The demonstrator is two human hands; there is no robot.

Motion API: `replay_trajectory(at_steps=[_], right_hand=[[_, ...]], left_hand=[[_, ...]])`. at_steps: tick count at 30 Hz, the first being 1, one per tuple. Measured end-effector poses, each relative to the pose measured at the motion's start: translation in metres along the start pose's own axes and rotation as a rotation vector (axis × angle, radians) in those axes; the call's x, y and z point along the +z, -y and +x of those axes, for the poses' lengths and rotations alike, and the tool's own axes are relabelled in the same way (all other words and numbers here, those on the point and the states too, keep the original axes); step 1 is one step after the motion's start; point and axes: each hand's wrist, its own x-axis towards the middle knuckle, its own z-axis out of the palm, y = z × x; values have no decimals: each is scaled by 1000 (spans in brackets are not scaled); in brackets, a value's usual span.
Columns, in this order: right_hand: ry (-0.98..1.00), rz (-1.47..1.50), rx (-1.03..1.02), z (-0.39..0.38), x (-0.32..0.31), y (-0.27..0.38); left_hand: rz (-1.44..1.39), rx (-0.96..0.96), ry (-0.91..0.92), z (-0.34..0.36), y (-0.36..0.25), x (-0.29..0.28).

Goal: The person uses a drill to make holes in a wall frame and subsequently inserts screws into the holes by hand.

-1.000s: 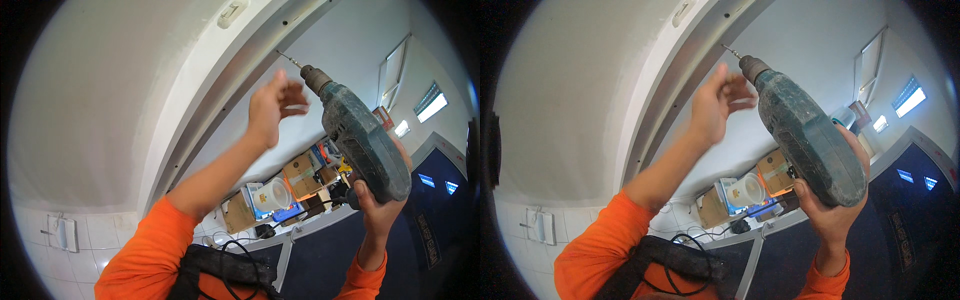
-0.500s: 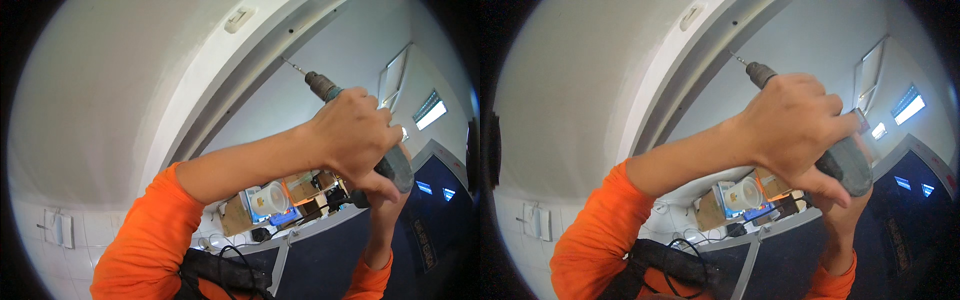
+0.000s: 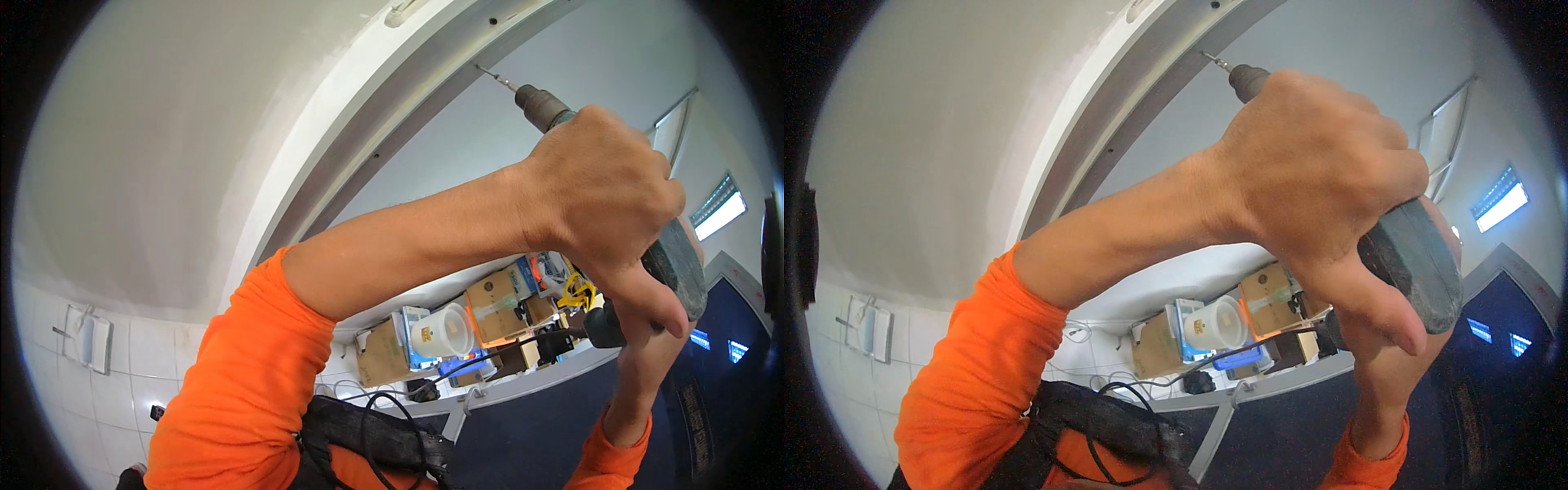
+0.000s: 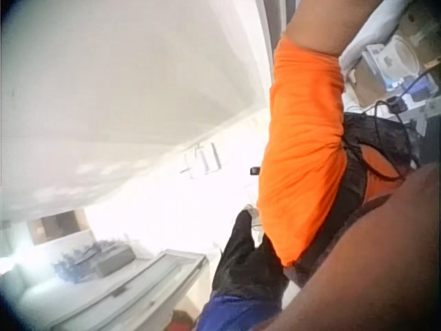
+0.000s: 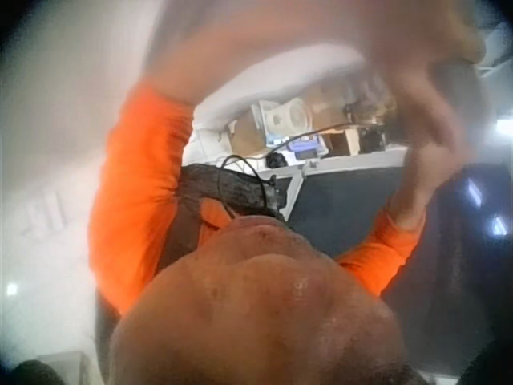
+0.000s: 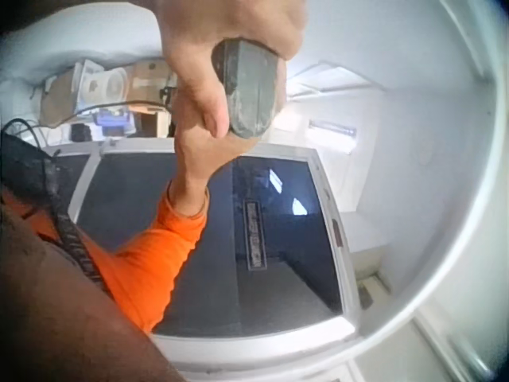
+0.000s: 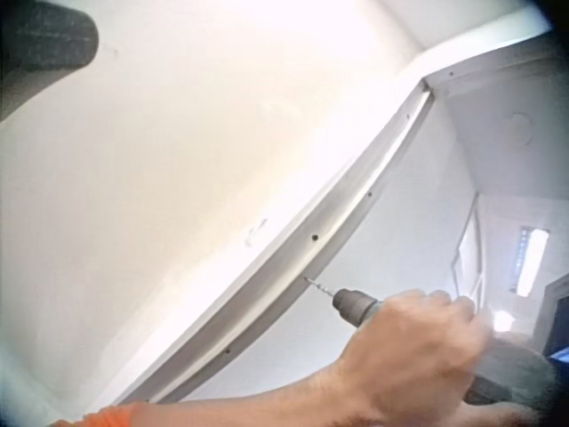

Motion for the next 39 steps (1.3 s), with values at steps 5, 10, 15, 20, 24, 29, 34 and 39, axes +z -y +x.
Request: replay_trajectory(at_steps=[5,10,15,20,24,29,34,39], right_hand=[[-3,-51,12,-5,-2,-2],[-25,-125,8,-7,-5,3],[14,-169,48,-9,-21,-3],[22,-41,65,2,-8,18],[-72,19,4,1,7,18],[29,-122,115,1,-10,11],[-10,-143,71,6,-5,15],[1,-132,100,6,-4,7]], left_hand=[[-43,-97,270,14,-9,-31],[-19,-33,136,7,-2,-15],[-20,-40,212,10,-6,-29],[-133,-48,212,11,-4,-39],[-53,-16,-28,4,0,-12],[-64,-9,-57,-2,1,0],[-63,-16,-89,-1,1,1],[-74,-28,-60,-6,0,2]])
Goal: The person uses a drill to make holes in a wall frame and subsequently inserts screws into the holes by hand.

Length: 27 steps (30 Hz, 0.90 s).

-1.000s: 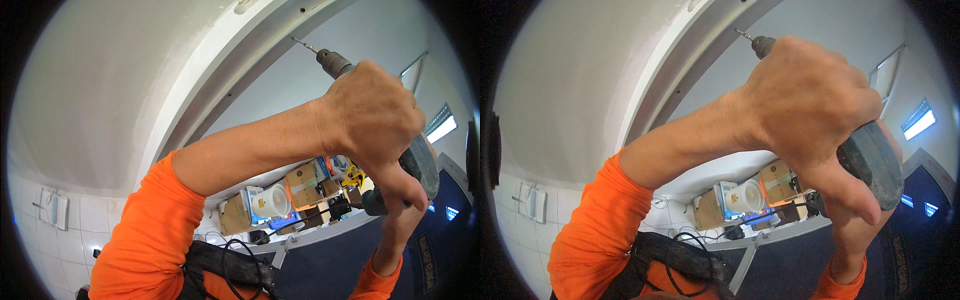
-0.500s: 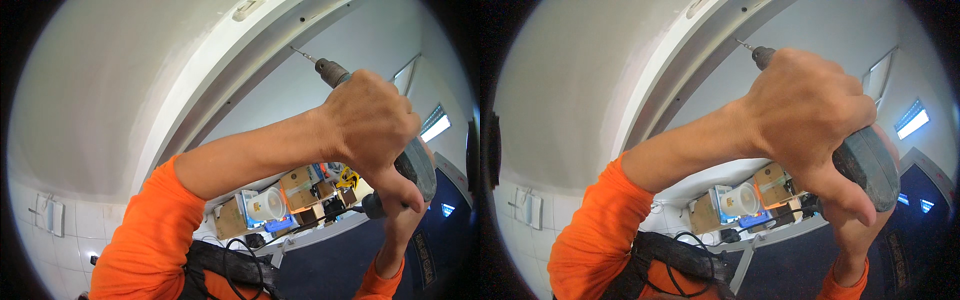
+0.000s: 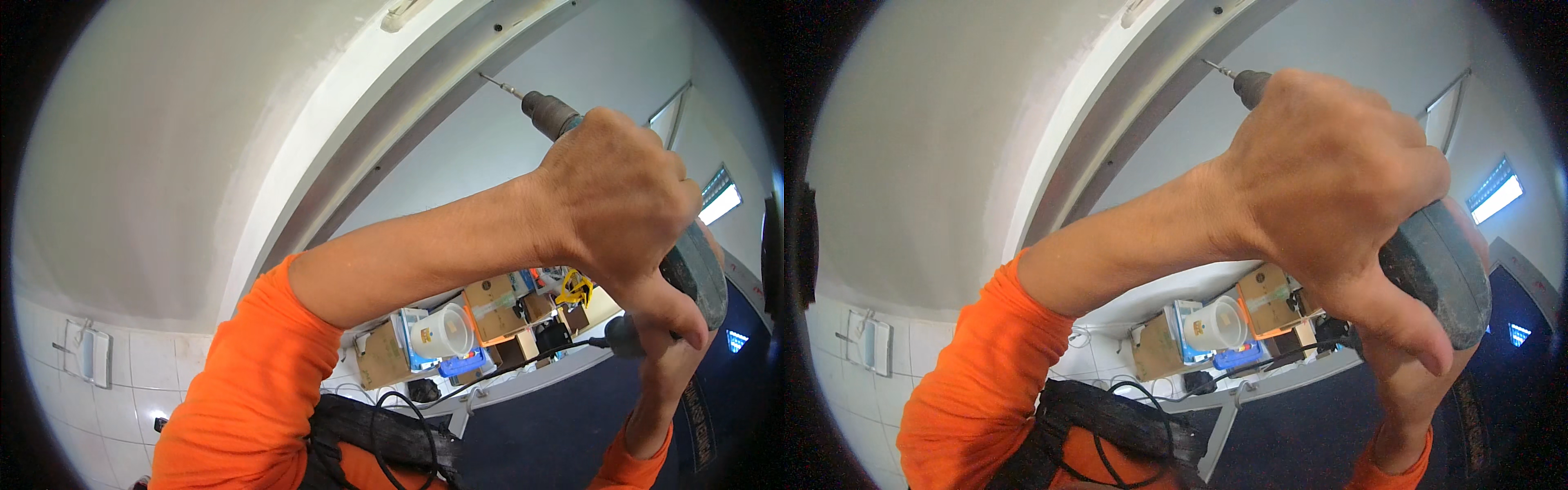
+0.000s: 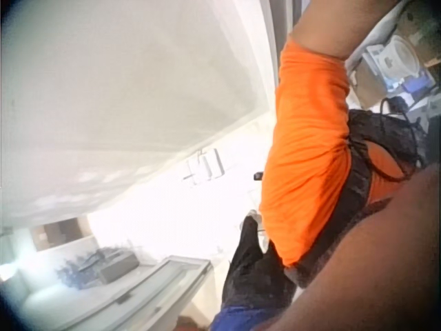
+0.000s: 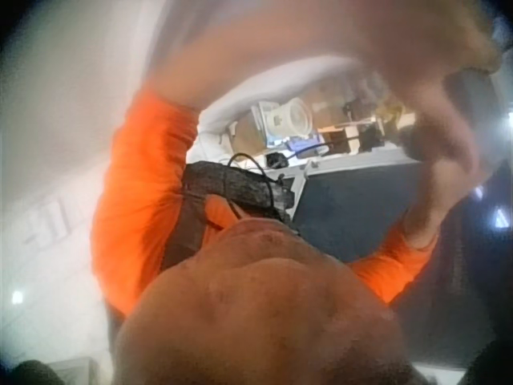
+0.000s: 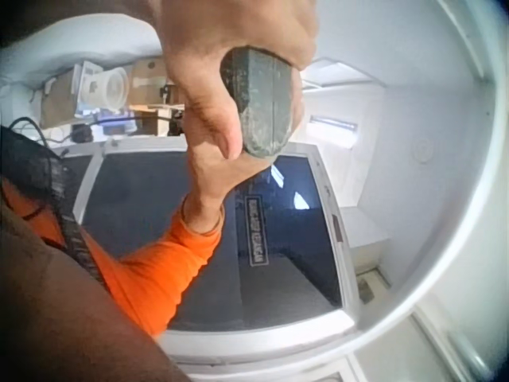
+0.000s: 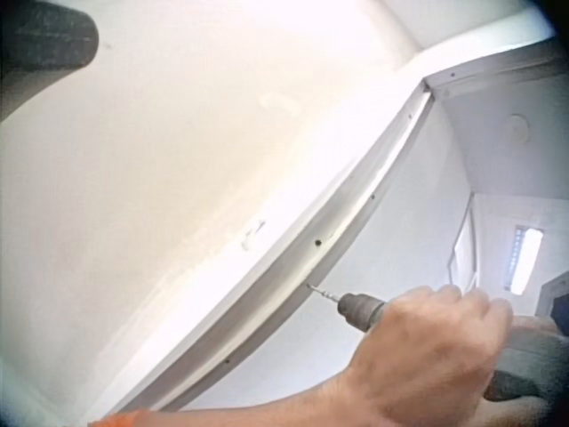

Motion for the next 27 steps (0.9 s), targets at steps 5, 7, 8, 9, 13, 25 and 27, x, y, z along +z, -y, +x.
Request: replay_trajectory(at_steps=[5,7,8,9,13,25,27], right_hand=[[26,-89,9,-11,-26,-7],[27,-22,-1,-12,-16,-28],[30,-26,3,-15,-15,-29],[32,-31,0,-16,-19,-32],[35,-89,-6,-17,-34,-36],[58,2,-25,-16,-29,-52],[52,-10,-35,-14,-26,-50]], left_hand=[[-46,15,-72,6,-7,2],[-8,23,-14,0,0,0],[-14,23,-15,0,-1,0],[-14,23,-18,-1,0,-1],[-37,10,-62,4,1,-1],[17,46,-59,0,4,-1],[13,53,-61,0,4,-1]])
